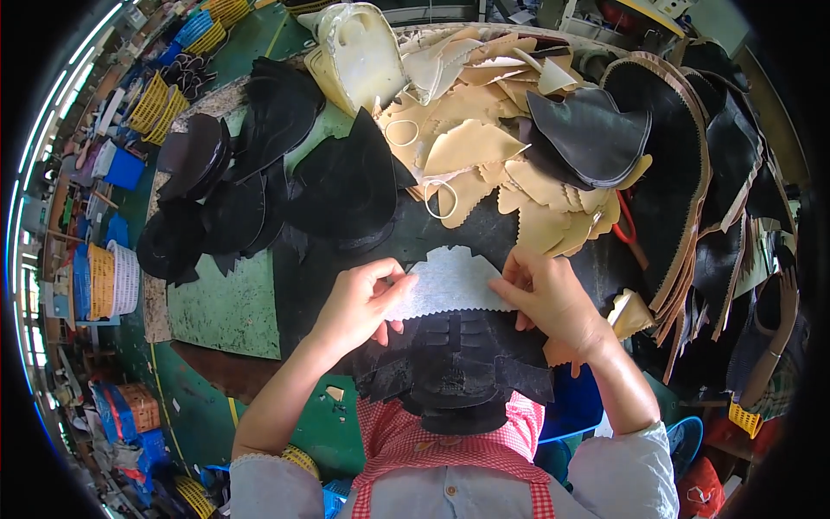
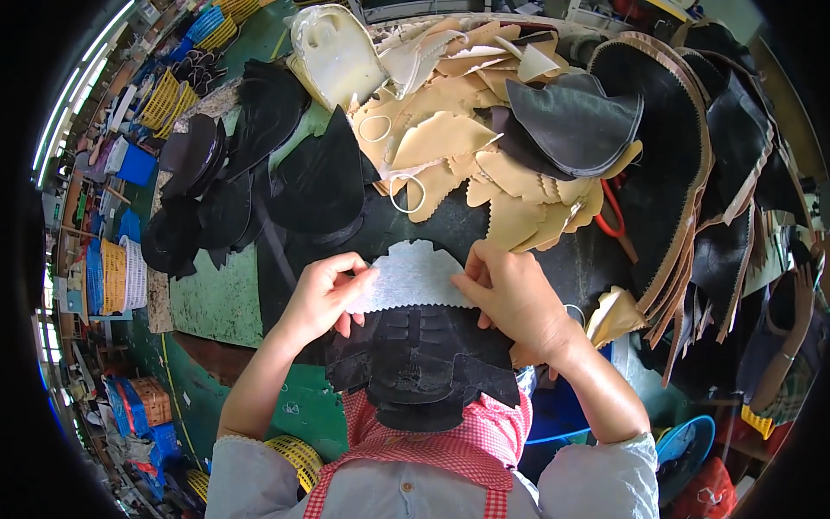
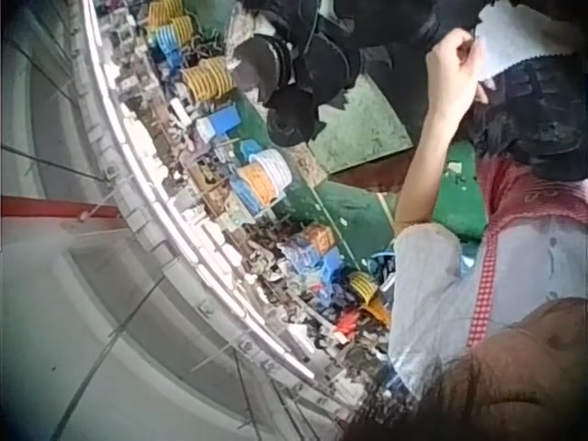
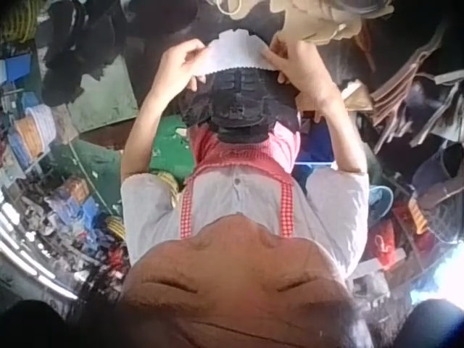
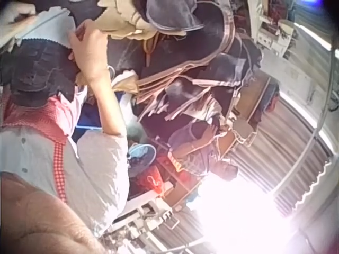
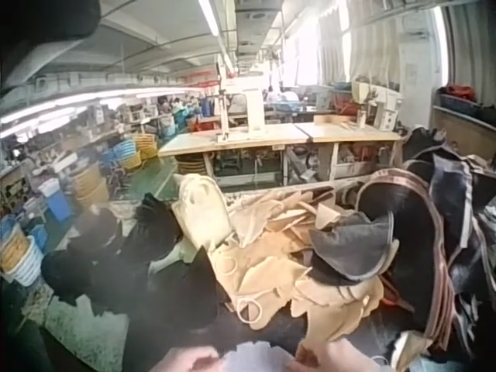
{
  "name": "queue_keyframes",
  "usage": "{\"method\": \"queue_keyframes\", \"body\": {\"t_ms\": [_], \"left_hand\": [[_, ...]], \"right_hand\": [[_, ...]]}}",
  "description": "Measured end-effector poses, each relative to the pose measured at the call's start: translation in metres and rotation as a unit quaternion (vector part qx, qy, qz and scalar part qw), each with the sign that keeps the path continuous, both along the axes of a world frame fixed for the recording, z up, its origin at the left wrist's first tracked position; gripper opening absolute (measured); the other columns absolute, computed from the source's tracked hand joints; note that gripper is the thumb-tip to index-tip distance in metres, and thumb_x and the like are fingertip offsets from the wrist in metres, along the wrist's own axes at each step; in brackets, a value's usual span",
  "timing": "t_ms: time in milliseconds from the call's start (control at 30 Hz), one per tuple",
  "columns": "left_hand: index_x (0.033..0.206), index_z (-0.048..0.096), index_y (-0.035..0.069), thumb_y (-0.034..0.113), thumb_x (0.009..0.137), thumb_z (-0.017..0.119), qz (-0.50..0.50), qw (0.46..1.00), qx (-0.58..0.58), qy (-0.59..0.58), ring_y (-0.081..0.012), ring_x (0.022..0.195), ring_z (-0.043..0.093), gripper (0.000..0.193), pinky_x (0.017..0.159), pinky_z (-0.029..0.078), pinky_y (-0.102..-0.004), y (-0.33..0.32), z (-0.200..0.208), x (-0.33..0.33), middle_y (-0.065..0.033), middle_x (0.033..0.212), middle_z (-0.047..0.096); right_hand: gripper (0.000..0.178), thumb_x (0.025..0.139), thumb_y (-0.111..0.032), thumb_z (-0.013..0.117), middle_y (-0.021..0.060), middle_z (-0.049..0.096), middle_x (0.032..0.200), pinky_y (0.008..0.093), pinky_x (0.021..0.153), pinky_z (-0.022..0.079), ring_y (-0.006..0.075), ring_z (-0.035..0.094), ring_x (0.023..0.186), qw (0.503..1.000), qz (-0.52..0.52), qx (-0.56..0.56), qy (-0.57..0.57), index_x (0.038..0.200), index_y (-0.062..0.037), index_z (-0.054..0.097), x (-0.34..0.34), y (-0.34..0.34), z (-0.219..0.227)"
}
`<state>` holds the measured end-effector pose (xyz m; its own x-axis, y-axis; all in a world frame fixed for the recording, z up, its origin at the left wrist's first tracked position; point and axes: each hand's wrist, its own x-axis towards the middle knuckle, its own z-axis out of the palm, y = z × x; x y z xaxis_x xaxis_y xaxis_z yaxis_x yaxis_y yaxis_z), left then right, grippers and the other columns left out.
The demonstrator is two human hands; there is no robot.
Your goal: Organizing and matching cut leather and fabric shoe components at a workbench.
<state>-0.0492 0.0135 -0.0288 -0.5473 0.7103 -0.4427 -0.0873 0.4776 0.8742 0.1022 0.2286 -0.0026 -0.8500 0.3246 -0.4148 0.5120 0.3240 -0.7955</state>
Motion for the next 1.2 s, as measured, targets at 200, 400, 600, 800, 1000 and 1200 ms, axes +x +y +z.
{"method": "queue_keyframes", "body": {"t_ms": [200, 400, 600, 800, 1000, 1200], "left_hand": [[0.074, 0.054, 0.01, 0.029, 0.076, 0.083, -0.007, 0.876, -0.025, 0.482, -0.0226, 0.063, 0.062, 0.035, 0.057, 0.047, -0.0382, 0.005, 0.004, -0.033, -0.0033, 0.065, 0.059], [0.135, 0.053, 0.013, 0.039, 0.072, 0.084, -0.034, 0.769, -0.035, 0.638, -0.0359, 0.127, 0.046, 0.075, 0.104, 0.037, -0.0499, -0.001, -0.036, -0.077, -0.0151, 0.138, 0.046], [0.129, 0.055, 0.013, 0.029, 0.072, 0.082, -0.012, 0.8, -0.018, 0.6, -0.0364, 0.127, 0.048, 0.065, 0.102, 0.04, -0.0495, 0.007, -0.041, -0.075, -0.0138, 0.137, 0.05], [0.115, 0.063, 0.009, 0.03, 0.079, 0.075, 0.052, 0.74, -0.038, 0.669, -0.04, 0.123, 0.053, 0.044, 0.102, 0.04, -0.0513, 0.018, -0.052, -0.063, -0.017, 0.132, 0.056], [0.098, 0.064, 0.006, 0.015, 0.09, 0.068, 0.083, 0.825, 0.032, 0.559, -0.0285, 0.092, 0.072, 0.013, 0.075, 0.057, -0.0394, 0.005, -0.035, -0.085, -0.011, 0.101, 0.073], [0.115, 0.063, 0.011, 0.026, 0.076, 0.08, -0.03, 0.756, 0.017, 0.654, -0.0331, 0.118, 0.058, 0.044, 0.095, 0.048, -0.0465, -0.014, -0.037, -0.086, -0.0112, 0.129, 0.061]], "right_hand": [[0.041, 0.092, -0.045, 0.062, 0.0098, 0.067, 0.066, 0.04, 0.061, 0.055, 0.0294, 0.068, 0.064, 0.908, 0.163, 0.386, -0.021, 0.073, -0.009, 0.067, -0.009, 0.013, 0.012], [0.029, 0.09, -0.03, 0.068, 0.0112, 0.061, 0.064, 0.0417, 0.06, 0.049, 0.0316, 0.064, 0.063, 0.938, 0.144, 0.28, 0.144, 0.078, -0.0055, 0.058, -0.029, 0.008, 0.002], [0.016, 0.088, -0.018, 0.069, 0.0122, 0.067, 0.079, 0.0391, 0.07, 0.052, 0.0308, 0.066, 0.076, 0.937, 0.139, 0.227, 0.227, 0.09, -0.0038, 0.062, -0.066, -0.003, -0.008], [0.013, 0.088, -0.016, 0.066, 0.0136, 0.067, 0.09, 0.0428, 0.083, 0.052, 0.0328, 0.066, 0.09, 0.882, 0.251, 0.251, 0.309, 0.095, -0.0053, 0.065, -0.099, -0.028, -0.019], [0.024, 0.083, -0.013, 0.064, 0.0102, 0.063, 0.118, 0.0396, 0.101, 0.045, 0.029, 0.057, 0.112, 0.822, 0.266, 0.326, 0.383, 0.105, -0.0039, 0.068, -0.121, -0.042, -0.066], [0.018, 0.083, -0.005, 0.058, 0.0129, 0.065, 0.108, 0.0401, 0.093, 0.051, 0.0304, 0.062, 0.106, 0.877, 0.267, 0.269, 0.297, 0.1, -0.0037, 0.065, -0.125, -0.046, -0.049]]}}
